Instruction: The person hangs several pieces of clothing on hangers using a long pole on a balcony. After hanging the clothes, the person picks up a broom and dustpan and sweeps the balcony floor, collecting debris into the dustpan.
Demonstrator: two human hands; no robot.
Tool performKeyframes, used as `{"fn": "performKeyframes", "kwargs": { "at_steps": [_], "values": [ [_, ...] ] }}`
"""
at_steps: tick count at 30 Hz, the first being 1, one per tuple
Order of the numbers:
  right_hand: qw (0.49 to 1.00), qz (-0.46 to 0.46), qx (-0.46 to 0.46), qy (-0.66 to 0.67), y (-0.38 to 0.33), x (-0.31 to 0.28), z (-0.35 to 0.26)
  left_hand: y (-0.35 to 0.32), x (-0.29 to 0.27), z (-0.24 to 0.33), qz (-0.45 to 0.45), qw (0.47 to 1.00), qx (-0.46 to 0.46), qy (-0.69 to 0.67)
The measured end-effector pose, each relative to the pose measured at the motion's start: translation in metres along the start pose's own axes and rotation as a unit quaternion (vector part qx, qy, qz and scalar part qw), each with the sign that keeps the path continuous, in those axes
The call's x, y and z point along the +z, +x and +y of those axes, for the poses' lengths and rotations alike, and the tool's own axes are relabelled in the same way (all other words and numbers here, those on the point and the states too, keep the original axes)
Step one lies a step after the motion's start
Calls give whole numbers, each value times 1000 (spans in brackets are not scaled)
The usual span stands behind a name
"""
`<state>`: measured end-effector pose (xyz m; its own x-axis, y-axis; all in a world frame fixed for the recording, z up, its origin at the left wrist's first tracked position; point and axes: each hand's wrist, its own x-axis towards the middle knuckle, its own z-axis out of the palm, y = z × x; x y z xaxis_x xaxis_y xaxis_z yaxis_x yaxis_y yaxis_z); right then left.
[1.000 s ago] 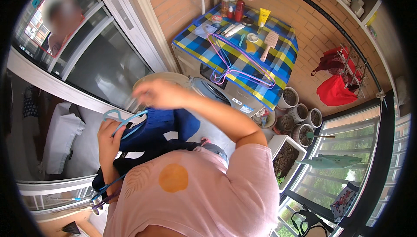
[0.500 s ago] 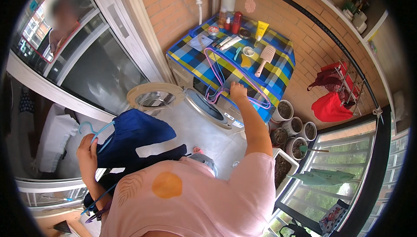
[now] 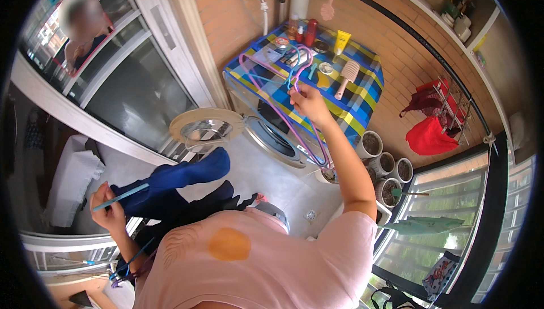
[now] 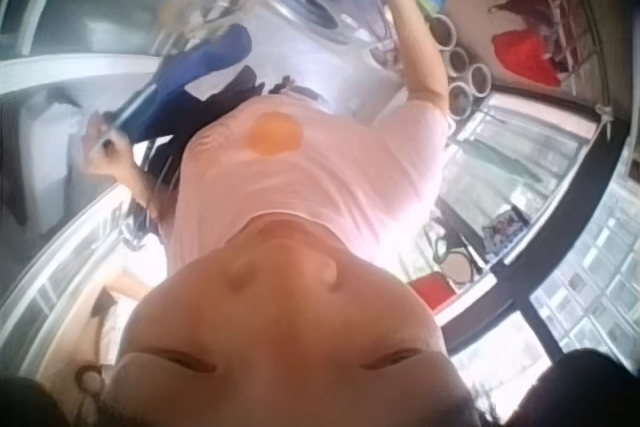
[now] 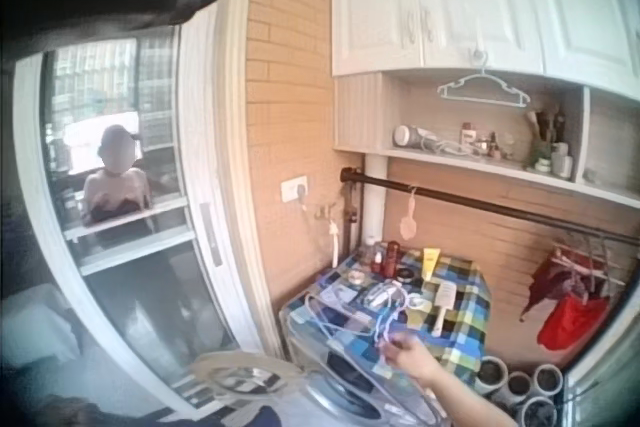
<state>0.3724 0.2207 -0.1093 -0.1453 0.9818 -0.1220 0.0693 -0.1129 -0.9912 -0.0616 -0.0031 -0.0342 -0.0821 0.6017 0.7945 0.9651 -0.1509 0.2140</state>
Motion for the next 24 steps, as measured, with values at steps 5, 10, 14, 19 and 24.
{"fn": "performKeyframes", "kwargs": {
  "at_steps": [5,10,14,19,24],
  "values": [
    [991,-124,-19,51,-48,82,-49,-2,9,9,49,994,71,-66],
    [968,-244,-50,11,-90,177,-71,-3,11,22,-32,980,92,-171],
    [952,-283,-100,-52,-125,223,-73,-5,17,38,-59,974,34,-218],
    [938,-323,-77,-98,-151,226,-72,-15,24,46,-61,964,40,-254],
    [964,-226,-80,-112,-147,190,-70,-20,20,73,-39,950,81,-298]
  ]
}}
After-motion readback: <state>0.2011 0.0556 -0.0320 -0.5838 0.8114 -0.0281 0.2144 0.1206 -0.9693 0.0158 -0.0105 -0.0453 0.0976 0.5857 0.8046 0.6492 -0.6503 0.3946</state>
